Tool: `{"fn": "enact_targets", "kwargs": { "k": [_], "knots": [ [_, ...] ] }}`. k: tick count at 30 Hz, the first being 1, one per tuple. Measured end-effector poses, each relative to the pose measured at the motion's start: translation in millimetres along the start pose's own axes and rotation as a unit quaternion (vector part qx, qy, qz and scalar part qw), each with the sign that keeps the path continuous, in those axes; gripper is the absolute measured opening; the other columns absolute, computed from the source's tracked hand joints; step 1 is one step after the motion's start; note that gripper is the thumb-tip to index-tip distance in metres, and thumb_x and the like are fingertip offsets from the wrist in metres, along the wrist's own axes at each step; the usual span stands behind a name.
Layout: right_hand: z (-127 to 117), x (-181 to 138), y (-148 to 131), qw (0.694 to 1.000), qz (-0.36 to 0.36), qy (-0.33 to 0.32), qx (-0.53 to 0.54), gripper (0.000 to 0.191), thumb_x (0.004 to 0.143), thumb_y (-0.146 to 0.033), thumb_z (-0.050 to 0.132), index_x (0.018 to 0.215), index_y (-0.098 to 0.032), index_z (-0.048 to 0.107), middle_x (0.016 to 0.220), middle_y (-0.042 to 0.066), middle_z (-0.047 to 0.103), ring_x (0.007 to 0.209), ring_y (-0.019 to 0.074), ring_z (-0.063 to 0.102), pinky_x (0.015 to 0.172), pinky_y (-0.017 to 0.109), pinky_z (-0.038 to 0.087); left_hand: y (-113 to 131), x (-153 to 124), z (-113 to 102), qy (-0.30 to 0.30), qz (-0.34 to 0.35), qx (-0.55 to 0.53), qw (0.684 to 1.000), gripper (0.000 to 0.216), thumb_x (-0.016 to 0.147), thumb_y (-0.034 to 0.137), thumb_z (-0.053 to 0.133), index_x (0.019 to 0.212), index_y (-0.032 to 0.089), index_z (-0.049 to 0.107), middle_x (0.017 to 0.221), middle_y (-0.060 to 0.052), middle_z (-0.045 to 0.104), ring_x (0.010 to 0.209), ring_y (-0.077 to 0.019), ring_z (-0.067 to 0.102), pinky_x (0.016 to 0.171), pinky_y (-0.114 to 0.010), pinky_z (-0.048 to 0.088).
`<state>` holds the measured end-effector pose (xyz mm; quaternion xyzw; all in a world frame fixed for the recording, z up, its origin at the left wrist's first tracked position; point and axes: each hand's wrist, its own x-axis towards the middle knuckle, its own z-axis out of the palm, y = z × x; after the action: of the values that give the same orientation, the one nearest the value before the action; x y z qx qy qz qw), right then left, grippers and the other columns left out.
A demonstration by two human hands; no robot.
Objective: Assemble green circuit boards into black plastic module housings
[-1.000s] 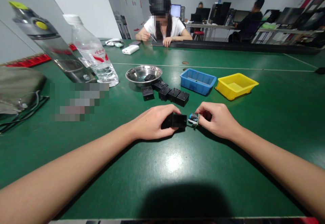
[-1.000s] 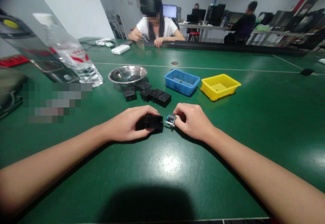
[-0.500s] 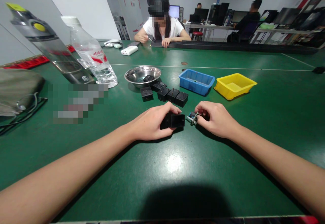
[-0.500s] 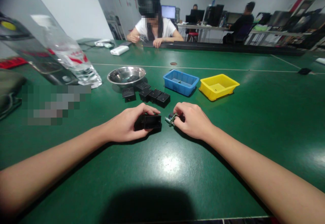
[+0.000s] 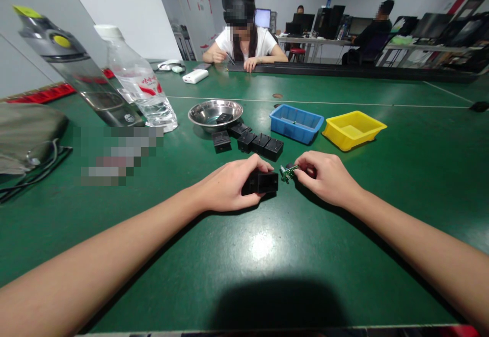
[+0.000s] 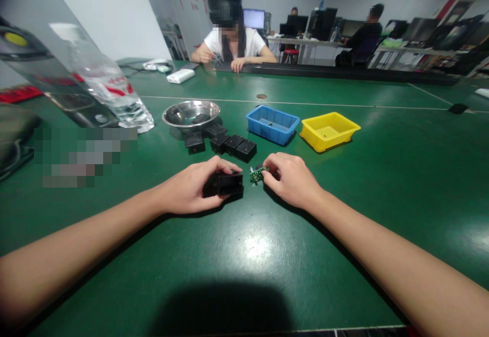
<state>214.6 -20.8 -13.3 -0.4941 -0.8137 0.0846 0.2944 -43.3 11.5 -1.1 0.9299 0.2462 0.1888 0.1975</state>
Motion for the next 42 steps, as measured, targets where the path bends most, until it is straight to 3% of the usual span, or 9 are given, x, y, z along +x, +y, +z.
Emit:
{"fn": "enact_targets", "kwargs": {
  "k": [18,25,35,42],
  "knots": [
    [0,1,3,0.999,0.018,-0.019,-0.043,0.006,0.088,-0.022,0.062,0.087,-0.017,0.065,0.075,0.002,0.062,0.07,0.016,0.055,0.067,0.028,0.037,0,0,0,-0.003,-0.008,0.004,1.0,0.036,0.081,0.028,0.062,0.114,0.021,0.049,0.118,-0.008,0.07,0.101,-0.0231,0.07,0.084,-0.035,0.055],
    [0,1,3,0.999,0.018,-0.013,-0.037,0.008,0.087,-0.02,0.059,0.081,-0.018,0.063,0.072,0.001,0.062,0.067,0.0154,0.054,0.065,0.028,0.037,0,-1,0,-0.004,-0.013,0.002,1.0,0.037,0.082,0.029,0.062,0.116,0.02,0.051,0.114,-0.007,0.071,0.097,-0.0225,0.071,0.082,-0.034,0.055],
    [-3,-4,-7,0.992,-0.116,-0.021,0.04,0.007,0.091,-0.02,0.058,0.088,-0.018,0.065,0.078,0.004,0.066,0.071,0.0161,0.057,0.066,0.027,0.042,2,0,-1,-0.011,-0.022,0.004,1.0,0.038,0.082,0.029,0.062,0.118,0.02,0.052,0.113,-0.008,0.071,0.097,-0.0231,0.071,0.082,-0.035,0.054],
    [-4,-3,-3,0.996,-0.073,0.025,0.051,0.007,0.089,-0.019,0.06,0.088,-0.017,0.066,0.074,0.002,0.065,0.065,0.0138,0.057,0.062,0.026,0.043,-1,-1,0,-0.015,-0.019,0.008,1.0,0.038,0.084,0.032,0.062,0.119,0.02,0.052,0.112,-0.008,0.071,0.096,-0.0227,0.07,0.081,-0.035,0.054]
  ]
}}
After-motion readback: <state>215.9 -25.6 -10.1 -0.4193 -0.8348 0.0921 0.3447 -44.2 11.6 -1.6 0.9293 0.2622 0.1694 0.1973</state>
